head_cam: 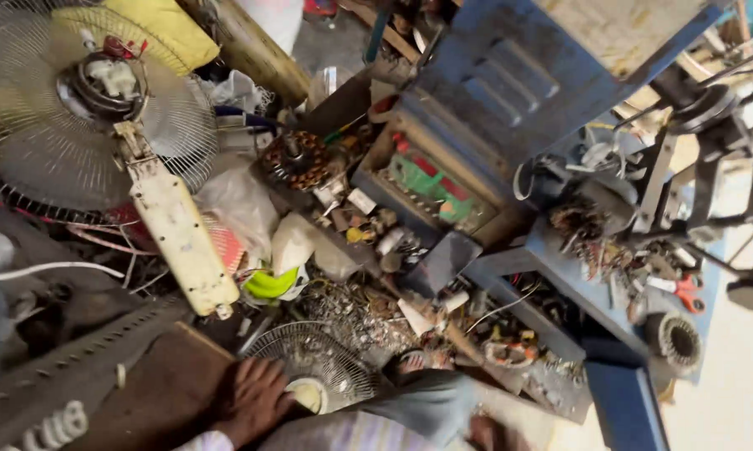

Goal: The person sits on the floor and adjusts small brass-colored components on a circular black fan rotor. They then retrieve a roll of brown tape and a pair of orange-handled scissors, cut a strip of tape, and apply it to the rotor assembly.

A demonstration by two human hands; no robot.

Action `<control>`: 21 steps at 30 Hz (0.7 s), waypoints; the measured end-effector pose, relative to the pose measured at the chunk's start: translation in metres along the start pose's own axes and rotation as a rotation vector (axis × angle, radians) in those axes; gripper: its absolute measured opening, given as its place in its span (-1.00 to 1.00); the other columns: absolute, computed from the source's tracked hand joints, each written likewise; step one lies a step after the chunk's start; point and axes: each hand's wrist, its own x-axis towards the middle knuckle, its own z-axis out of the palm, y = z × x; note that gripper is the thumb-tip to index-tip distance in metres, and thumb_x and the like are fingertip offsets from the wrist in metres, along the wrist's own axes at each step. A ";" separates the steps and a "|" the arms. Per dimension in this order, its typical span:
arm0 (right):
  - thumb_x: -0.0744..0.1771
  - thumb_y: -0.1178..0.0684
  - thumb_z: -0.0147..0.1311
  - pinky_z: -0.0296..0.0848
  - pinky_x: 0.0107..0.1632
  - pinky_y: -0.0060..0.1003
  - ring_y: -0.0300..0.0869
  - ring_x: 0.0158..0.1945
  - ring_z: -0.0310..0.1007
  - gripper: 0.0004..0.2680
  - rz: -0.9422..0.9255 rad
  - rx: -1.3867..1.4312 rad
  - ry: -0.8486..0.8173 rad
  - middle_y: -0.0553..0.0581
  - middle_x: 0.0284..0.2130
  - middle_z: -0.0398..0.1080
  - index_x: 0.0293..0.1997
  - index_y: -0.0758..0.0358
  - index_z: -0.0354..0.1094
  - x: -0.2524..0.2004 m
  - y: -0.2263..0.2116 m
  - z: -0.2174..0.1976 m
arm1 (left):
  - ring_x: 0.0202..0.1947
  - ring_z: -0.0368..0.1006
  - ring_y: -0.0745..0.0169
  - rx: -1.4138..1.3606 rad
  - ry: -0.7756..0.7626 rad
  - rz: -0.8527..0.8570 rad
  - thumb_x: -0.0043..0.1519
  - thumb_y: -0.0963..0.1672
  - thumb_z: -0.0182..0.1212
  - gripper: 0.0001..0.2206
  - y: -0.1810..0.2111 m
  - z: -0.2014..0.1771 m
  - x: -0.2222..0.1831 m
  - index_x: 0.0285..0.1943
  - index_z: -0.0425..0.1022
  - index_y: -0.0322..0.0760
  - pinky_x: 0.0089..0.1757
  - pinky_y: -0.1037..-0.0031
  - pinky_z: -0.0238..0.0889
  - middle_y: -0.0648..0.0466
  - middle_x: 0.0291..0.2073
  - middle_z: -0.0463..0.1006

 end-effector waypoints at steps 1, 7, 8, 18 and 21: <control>0.24 -0.06 0.26 0.52 -0.12 -0.07 0.08 -0.17 0.55 -0.53 -0.016 -0.056 -0.014 0.25 -0.10 0.50 0.29 0.18 0.33 0.046 -0.060 -0.034 | 0.12 0.30 -0.24 -0.011 -0.003 0.003 0.16 0.05 0.23 -0.58 0.008 -0.020 0.008 0.02 0.53 -0.31 0.13 -0.12 0.04 -0.16 0.06 0.50; 0.24 0.01 0.31 0.55 -0.29 -0.04 0.11 -0.41 0.55 -0.56 -0.517 0.028 0.379 0.40 0.06 0.42 0.17 0.41 0.30 0.206 -0.329 -0.174 | -0.14 0.50 -0.17 -0.526 0.139 0.001 0.15 -0.11 0.35 -0.71 0.028 -0.094 0.105 -0.01 0.53 -0.35 -0.13 0.16 0.39 -0.16 -0.13 0.58; 0.28 0.06 0.28 0.57 -0.22 -0.07 0.11 -0.26 0.55 -0.65 -0.681 -0.098 0.532 0.35 0.01 0.43 0.13 0.37 0.32 0.238 -0.347 -0.191 | -0.26 0.54 -0.07 -0.561 0.180 0.023 0.18 -0.12 0.33 -0.77 0.029 -0.106 0.129 -0.04 0.56 -0.33 -0.21 0.21 0.43 -0.10 -0.26 0.60; 0.38 0.03 0.22 0.38 -0.43 -0.11 0.01 -0.49 0.38 -0.86 -0.971 -0.668 0.828 0.14 -0.41 0.34 -0.12 0.19 0.34 0.374 -0.396 -0.237 | -0.26 0.63 0.26 -0.951 0.716 0.006 0.33 -0.16 0.25 -0.93 -0.007 -0.269 0.380 -0.10 0.55 -0.26 -0.21 0.43 0.48 0.03 -0.28 0.67; 0.38 0.06 0.21 0.38 -0.42 -0.14 -0.02 -0.49 0.38 -0.87 -0.981 -0.642 0.847 0.11 -0.43 0.34 -0.05 0.21 0.38 0.372 -0.403 -0.238 | -0.14 0.66 0.11 -0.843 0.735 -0.006 0.33 -0.18 0.27 -0.89 -0.051 -0.272 0.451 -0.03 0.52 -0.34 -0.13 0.36 0.52 -0.07 -0.20 0.66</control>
